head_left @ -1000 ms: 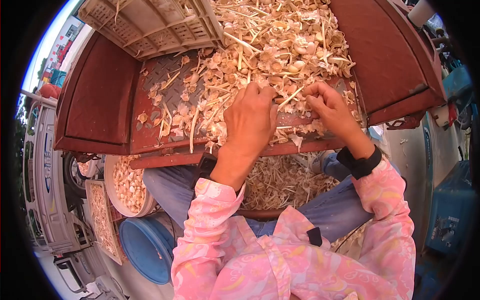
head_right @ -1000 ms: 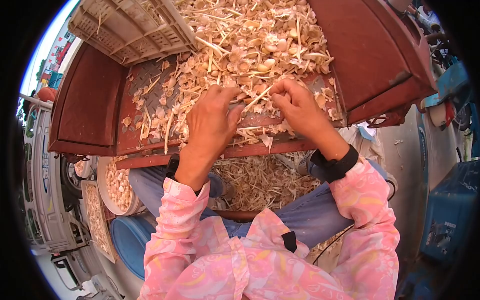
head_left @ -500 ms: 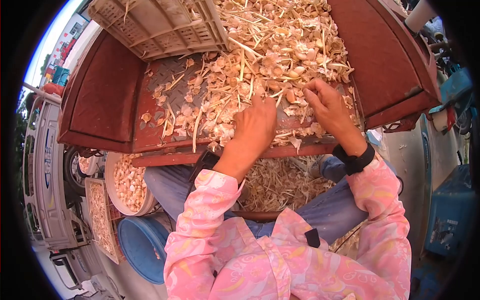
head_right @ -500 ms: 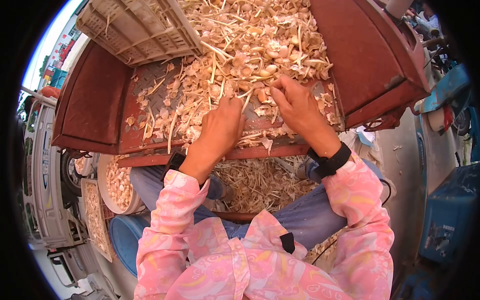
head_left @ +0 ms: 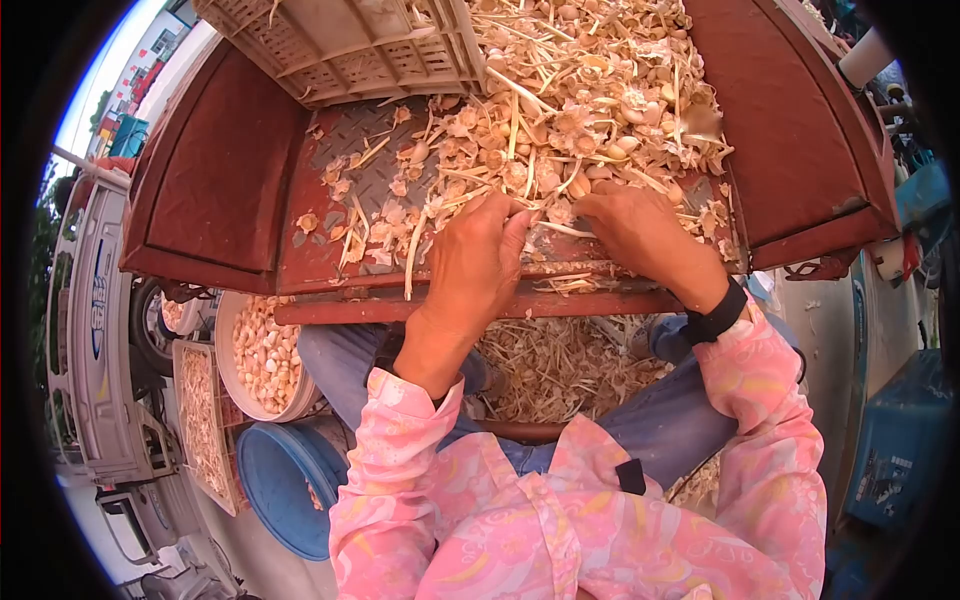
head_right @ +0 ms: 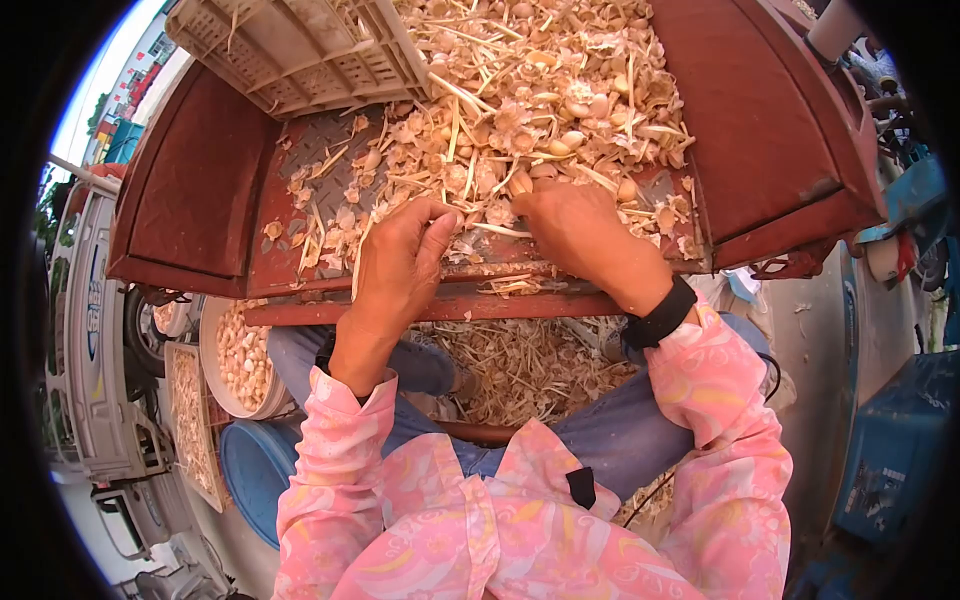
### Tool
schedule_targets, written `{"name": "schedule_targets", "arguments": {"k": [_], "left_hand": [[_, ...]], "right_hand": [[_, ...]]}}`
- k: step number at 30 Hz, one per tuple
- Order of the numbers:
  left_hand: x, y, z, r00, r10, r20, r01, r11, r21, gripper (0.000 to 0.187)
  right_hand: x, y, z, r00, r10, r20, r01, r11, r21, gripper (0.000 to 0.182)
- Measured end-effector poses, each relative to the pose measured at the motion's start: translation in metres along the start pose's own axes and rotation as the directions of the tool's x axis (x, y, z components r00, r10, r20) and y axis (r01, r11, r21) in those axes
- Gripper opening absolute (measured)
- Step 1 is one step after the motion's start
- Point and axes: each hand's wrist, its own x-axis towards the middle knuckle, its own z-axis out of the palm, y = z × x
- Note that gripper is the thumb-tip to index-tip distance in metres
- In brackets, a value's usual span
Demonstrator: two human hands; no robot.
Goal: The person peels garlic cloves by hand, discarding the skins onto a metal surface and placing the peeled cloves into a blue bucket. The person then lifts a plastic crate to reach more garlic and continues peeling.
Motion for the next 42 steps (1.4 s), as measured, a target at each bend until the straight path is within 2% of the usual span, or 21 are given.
{"name": "schedule_targets", "arguments": {"k": [1, 2, 5, 8, 11, 15, 18, 21, 24, 25, 27, 28, 31, 32, 34, 35, 37, 38, 40, 41, 42], "left_hand": [[0.001, -0.003, 0.001, 0.999, 0.039, -0.005, -0.039, 0.999, 0.003, 0.010], [0.000, -0.009, 0.003, 0.992, 0.119, -0.041, -0.115, 0.989, 0.091, 0.011], [0.000, -0.015, 0.008, 0.995, 0.085, -0.047, -0.077, 0.984, 0.158, 0.013], [0.009, -0.005, 0.023, 0.997, 0.065, 0.028, -0.071, 0.951, 0.301, 0.013], [0.024, -0.013, 0.038, 0.997, 0.002, 0.082, -0.039, 0.887, 0.459, 0.014], [0.014, -0.016, 0.034, 0.989, 0.120, 0.091, -0.148, 0.884, 0.444, 0.016], [0.007, -0.015, 0.030, 0.987, 0.027, 0.157, -0.098, 0.878, 0.468, 0.015], [0.004, -0.031, 0.032, 0.984, 0.109, 0.138, -0.154, 0.912, 0.381, 0.016], [0.002, -0.038, 0.030, 0.973, 0.214, -0.082, -0.222, 0.968, -0.114, 0.023], [0.001, -0.040, 0.032, 0.989, 0.126, -0.073, -0.142, 0.949, -0.281, 0.026], [-0.006, -0.038, 0.034, 0.999, -0.049, -0.008, 0.035, 0.809, -0.586, 0.032], [-0.012, -0.034, 0.028, 0.967, -0.195, 0.166, 0.253, 0.630, -0.734, 0.031], [-0.023, -0.018, 0.031, 0.939, -0.220, 0.265, 0.314, 0.232, -0.921, 0.028], [-0.028, -0.007, 0.033, 0.914, -0.247, 0.323, 0.363, 0.141, -0.921, 0.026], [-0.041, 0.007, 0.045, 0.842, -0.280, 0.461, 0.438, -0.144, -0.887, 0.025], [-0.048, 0.009, 0.054, 0.795, -0.273, 0.541, 0.451, -0.329, -0.830, 0.026], [-0.055, -0.003, 0.067, 0.739, -0.212, 0.639, 0.429, -0.584, -0.689, 0.028], [-0.059, -0.019, 0.073, 0.733, -0.171, 0.659, 0.413, -0.657, -0.630, 0.030], [-0.059, -0.028, 0.054, 0.725, -0.142, 0.674, 0.371, -0.744, -0.556, 0.032], [-0.062, -0.033, 0.032, 0.781, -0.084, 0.619, 0.319, -0.798, -0.510, 0.031], [-0.065, -0.039, 0.004, 0.812, -0.172, 0.558, 0.253, -0.757, -0.602, 0.031]], "right_hand": [[-0.002, -0.002, -0.002, 0.995, 0.022, 0.100, -0.014, 0.996, -0.084, 0.014], [-0.004, -0.004, -0.005, 0.995, 0.044, 0.093, -0.036, 0.995, -0.089, 0.014], [-0.007, -0.002, -0.007, 0.994, 0.066, 0.090, -0.059, 0.995, -0.077, 0.012], [-0.003, -0.008, -0.001, 0.997, 0.049, -0.066, -0.043, 0.995, 0.087, 0.010], [0.002, -0.007, -0.005, 0.997, 0.060, -0.056, -0.054, 0.993, 0.108, 0.013], [-0.007, 0.000, -0.006, 0.985, 0.143, -0.099, -0.122, 0.973, 0.194, 0.013], [-0.011, 0.002, -0.007, 0.984, 0.130, -0.122, -0.098, 0.965, 0.244, 0.015], [-0.013, -0.001, -0.010, 0.984, 0.150, -0.100, -0.116, 0.952, 0.284, 0.016], [-0.013, 0.000, -0.005, 0.975, 0.154, -0.161, -0.085, 0.924, 0.372, 0.016], [-0.013, -0.002, -0.005, 0.967, 0.172, -0.185, -0.077, 0.897, 0.435, 0.015], [-0.012, -0.004, -0.003, 0.953, 0.203, -0.226, -0.047, 0.834, 0.549, 0.015], [-0.010, -0.003, 0.000, 0.946, 0.214, -0.245, -0.026, 0.799, 0.600, 0.017], [-0.010, -0.013, -0.008, 0.935, 0.269, -0.232, -0.026, 0.703, 0.711, 0.020], [-0.012, -0.021, -0.011, 0.933, 0.289, -0.214, -0.039, 0.672, 0.740, 0.021], [-0.017, -0.040, -0.010, 0.941, -0.011, -0.339, 0.188, 0.849, 0.494, 0.021], [-0.016, -0.047, -0.012, 0.942, -0.146, -0.301, 0.267, 0.871, 0.412, 0.021], [-0.013, -0.057, -0.018, 0.899, -0.396, -0.186, 0.434, 0.862, 0.261, 0.021], [-0.009, -0.054, -0.014, 0.885, -0.368, -0.284, 0.442, 0.857, 0.266, 0.018], [0.004, -0.030, -0.007, 0.946, -0.149, -0.288, 0.217, 0.951, 0.221, 0.017], [0.010, -0.018, -0.004, 0.955, -0.037, -0.295, 0.099, 0.975, 0.199, 0.016], [0.017, -0.009, 0.001, 0.947, -0.061, -0.315, 0.099, 0.989, 0.107, 0.015]]}}
